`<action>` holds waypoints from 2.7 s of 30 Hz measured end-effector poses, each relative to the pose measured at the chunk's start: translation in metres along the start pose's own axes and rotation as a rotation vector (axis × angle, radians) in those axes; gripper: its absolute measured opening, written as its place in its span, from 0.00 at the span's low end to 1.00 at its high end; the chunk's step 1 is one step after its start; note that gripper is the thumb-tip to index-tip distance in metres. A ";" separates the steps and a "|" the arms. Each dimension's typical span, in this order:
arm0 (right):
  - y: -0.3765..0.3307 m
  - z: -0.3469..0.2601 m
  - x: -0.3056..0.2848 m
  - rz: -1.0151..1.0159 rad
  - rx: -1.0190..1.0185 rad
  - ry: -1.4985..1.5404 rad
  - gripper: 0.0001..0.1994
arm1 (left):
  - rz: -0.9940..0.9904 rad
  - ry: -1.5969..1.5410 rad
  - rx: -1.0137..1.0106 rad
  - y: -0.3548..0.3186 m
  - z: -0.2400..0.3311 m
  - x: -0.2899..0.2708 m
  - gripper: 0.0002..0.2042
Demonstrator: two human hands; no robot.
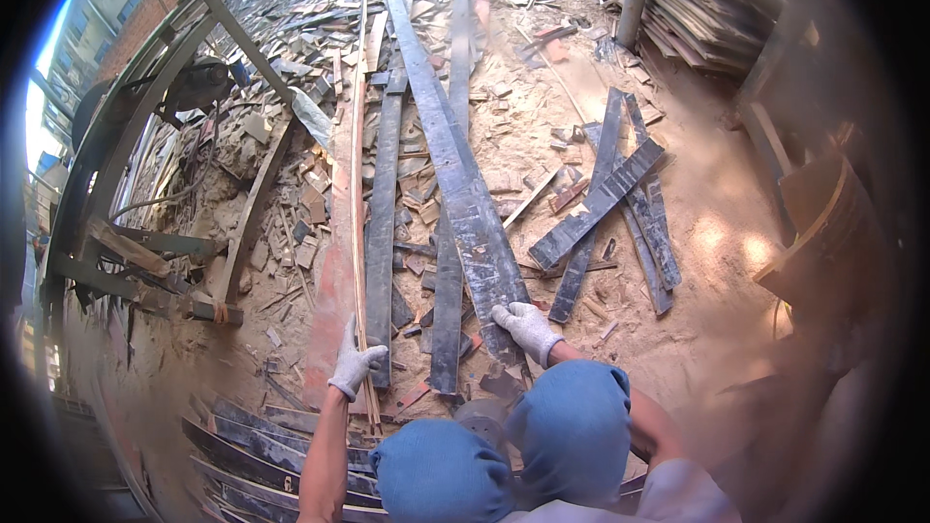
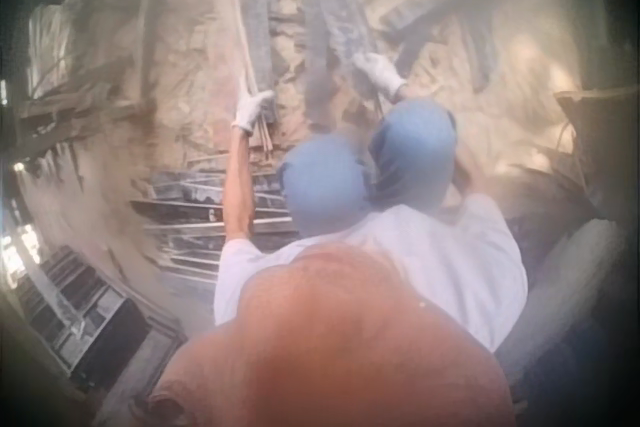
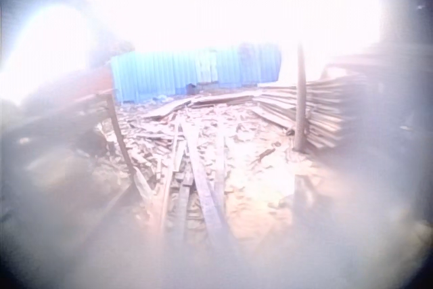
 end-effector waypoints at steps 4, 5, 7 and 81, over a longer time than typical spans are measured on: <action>-0.010 0.004 0.017 -0.125 0.277 0.511 0.32 | 0.110 0.113 0.061 -0.003 -0.013 -0.011 0.59; -0.010 0.005 0.012 -0.161 0.270 0.513 0.33 | 0.127 0.149 0.117 -0.001 -0.009 -0.008 0.59; -0.009 0.005 0.005 -0.236 0.256 0.516 0.34 | 0.146 0.207 0.174 -0.001 -0.005 0.001 0.59; -0.060 -0.096 0.055 -0.051 -0.579 -0.992 0.33 | -0.661 -1.441 -0.149 -0.012 0.030 0.197 0.27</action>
Point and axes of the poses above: each hand's wrist, its own y-axis towards the middle knuckle, its own x-axis out of the palm, z = x × y, the point moved 8 cm from there along y, towards the middle knuckle, and after that the axes turned 5 degrees about -y, right-handed, at the moved point
